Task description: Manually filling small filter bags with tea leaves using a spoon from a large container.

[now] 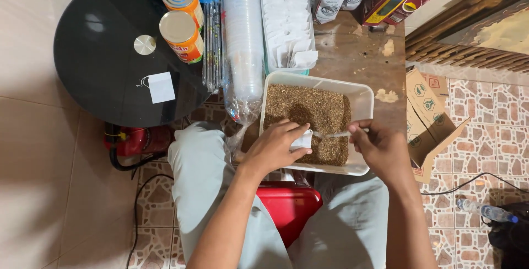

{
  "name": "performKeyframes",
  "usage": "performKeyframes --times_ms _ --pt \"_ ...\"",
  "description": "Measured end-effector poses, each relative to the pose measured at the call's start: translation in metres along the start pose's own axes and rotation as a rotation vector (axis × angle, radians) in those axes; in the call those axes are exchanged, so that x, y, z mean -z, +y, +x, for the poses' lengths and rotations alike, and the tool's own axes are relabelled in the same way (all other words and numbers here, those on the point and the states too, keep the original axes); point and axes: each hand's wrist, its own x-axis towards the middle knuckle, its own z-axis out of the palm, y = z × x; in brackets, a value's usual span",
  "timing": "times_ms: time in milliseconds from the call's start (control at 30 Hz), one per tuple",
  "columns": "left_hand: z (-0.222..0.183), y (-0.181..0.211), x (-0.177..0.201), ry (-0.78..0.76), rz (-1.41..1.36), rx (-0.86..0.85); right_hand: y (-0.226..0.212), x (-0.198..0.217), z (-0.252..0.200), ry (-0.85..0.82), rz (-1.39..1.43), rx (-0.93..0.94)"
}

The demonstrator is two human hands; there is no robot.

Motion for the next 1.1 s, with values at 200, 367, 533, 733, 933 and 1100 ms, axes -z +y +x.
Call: performKeyframes --times_ms 200,367,533,733,933,1100 --pt "0.001 0.004 -0.002 -0.004 -0.019 -0.005 0.004 -0.003 0.002 0.054 0.076 0.189" --pt "0.0 0.01 0.005 -0.029 -0.023 0.01 -0.001 -0.005 -0.004 0.073 0.031 0.284" --pt "0.001 0.012 0.008 -0.046 -0.032 0.046 -0.008 -0.004 -0.012 0.096 0.007 0.423" --pt "0.0 0.014 0.005 -0.007 -0.038 0.04 -0.012 -0.008 -0.018 0.178 -0.101 0.594" --pt "-0.001 0.023 0.014 0.031 -0.095 0.072 -0.011 -0.013 -0.026 0.26 -0.181 0.741" --pt "0.0 0.014 0.006 0.089 -0.174 0.057 -0.021 -0.013 -0.029 0.296 -0.348 0.898"
